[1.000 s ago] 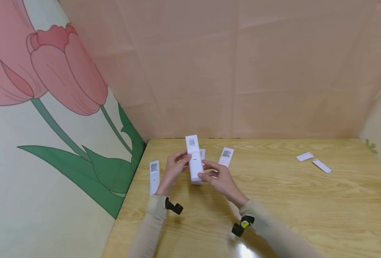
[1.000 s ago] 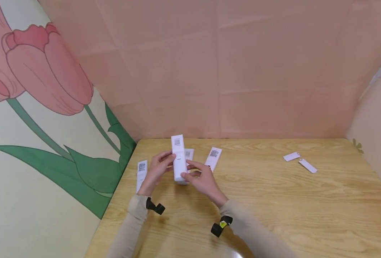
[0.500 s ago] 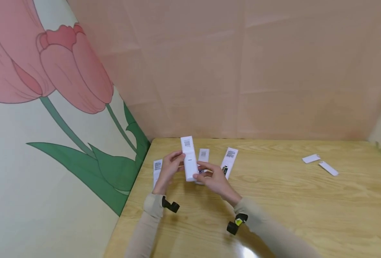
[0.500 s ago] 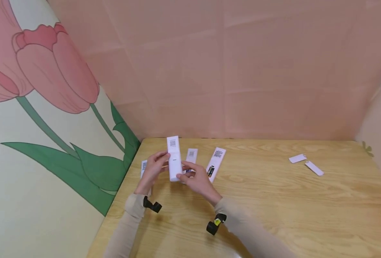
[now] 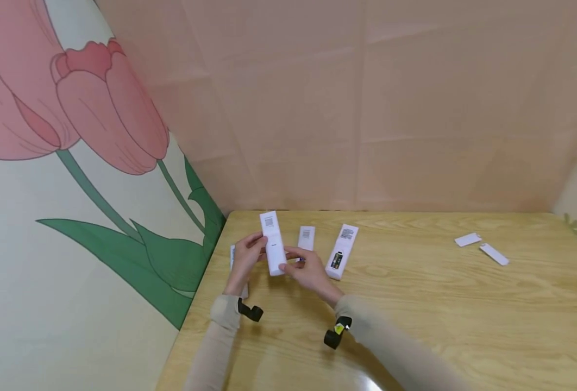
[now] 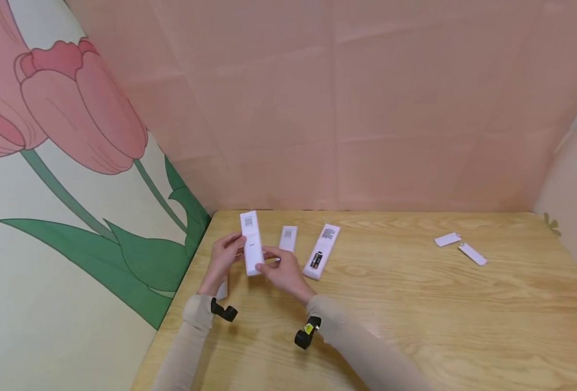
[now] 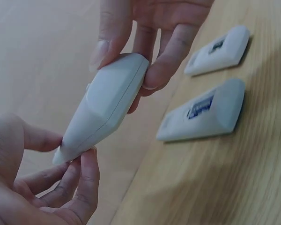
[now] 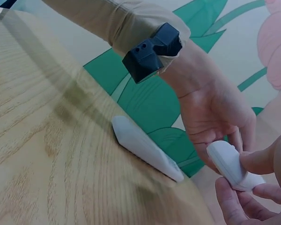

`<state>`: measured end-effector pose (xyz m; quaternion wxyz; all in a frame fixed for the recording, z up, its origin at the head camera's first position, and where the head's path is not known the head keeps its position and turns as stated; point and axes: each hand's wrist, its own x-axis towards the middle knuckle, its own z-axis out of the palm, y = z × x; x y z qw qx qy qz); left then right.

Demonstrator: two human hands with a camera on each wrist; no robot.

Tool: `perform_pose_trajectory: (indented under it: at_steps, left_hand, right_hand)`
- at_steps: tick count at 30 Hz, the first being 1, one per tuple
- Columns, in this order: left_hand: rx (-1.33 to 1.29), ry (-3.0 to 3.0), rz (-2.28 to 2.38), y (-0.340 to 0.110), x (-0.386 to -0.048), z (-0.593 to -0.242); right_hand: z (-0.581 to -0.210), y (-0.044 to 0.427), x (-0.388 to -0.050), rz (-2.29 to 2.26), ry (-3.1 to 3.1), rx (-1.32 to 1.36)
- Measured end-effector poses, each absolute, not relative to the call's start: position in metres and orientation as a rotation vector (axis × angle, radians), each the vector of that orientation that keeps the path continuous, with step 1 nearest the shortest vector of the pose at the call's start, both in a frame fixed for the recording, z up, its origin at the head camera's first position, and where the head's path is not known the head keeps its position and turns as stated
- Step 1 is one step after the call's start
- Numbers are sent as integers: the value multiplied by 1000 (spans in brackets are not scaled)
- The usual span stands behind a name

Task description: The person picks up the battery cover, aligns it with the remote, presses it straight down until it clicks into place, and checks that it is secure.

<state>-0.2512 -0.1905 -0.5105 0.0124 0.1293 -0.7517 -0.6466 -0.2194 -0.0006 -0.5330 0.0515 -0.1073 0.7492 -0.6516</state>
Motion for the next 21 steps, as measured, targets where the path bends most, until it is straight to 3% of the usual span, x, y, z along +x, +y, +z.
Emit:
perform_pose_trajectory:
  at_steps: [21]
  left_hand:
    - [510, -2309, -1981, -205, -265, -535]
  right_hand:
    - [-546, -24, -232, -1847, 2378, -339]
